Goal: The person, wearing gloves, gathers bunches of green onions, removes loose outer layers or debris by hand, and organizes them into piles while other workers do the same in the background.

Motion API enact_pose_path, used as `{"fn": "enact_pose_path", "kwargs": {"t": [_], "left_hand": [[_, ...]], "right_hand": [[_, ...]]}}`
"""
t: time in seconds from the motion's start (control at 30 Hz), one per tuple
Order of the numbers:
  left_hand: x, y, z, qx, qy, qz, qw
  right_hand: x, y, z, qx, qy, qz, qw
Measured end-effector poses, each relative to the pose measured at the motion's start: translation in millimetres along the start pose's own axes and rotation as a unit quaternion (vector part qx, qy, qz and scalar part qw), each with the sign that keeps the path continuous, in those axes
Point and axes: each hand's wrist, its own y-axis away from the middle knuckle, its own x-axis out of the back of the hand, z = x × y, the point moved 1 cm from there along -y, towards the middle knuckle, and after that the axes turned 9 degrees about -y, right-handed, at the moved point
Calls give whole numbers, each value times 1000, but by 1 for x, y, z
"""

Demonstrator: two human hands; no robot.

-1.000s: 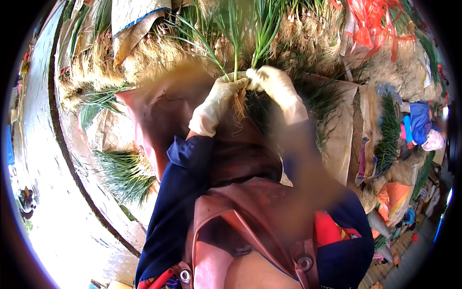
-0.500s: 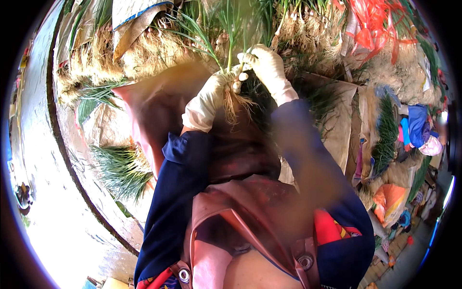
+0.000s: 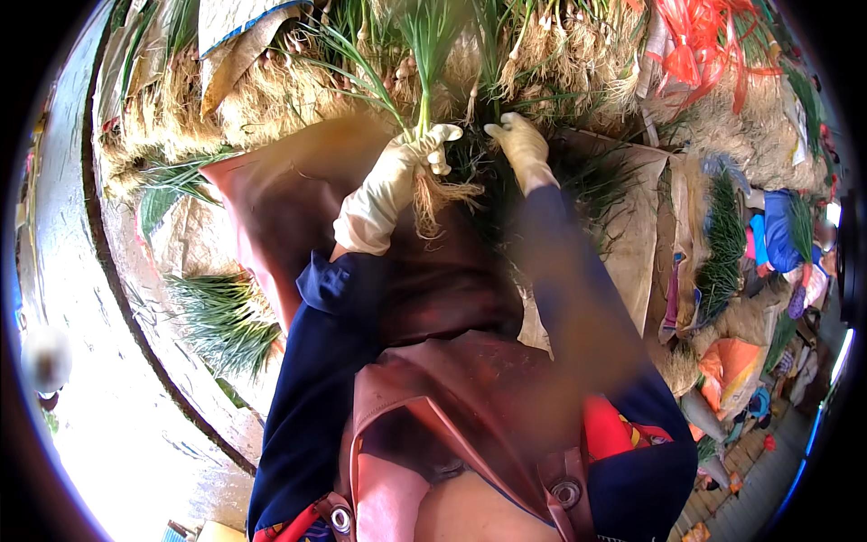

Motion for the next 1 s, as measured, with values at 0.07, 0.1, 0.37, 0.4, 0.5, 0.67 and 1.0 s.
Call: {"fn": "enact_pose_path", "kwargs": {"t": [0.07,0.1,0.37,0.4,0.5,0.67,1.0], "left_hand": [[4,-1,0,3,2,43,999],[2,-2,-1,-3,-7,68,998],[-5,-11,-10,40,39,121,991],[-7,-12,-9,33,48,132,990],[-11,-11,-5,29,8,180,983],[5,-11,-4,77,-38,134,987],[11,-3,1,13,319,-174,932]], "right_hand": [[5,-10,-21,-48,-43,-85,994],[8,-17,-27,-73,-63,-125,987],[24,36,-89,-7,-483,-269,833],[23,35,-94,-7,-485,-256,836],[22,29,-102,16,-451,-220,865],[18,20,-102,62,-376,27,924],[27,-12,-112,51,-565,-329,755]]}}
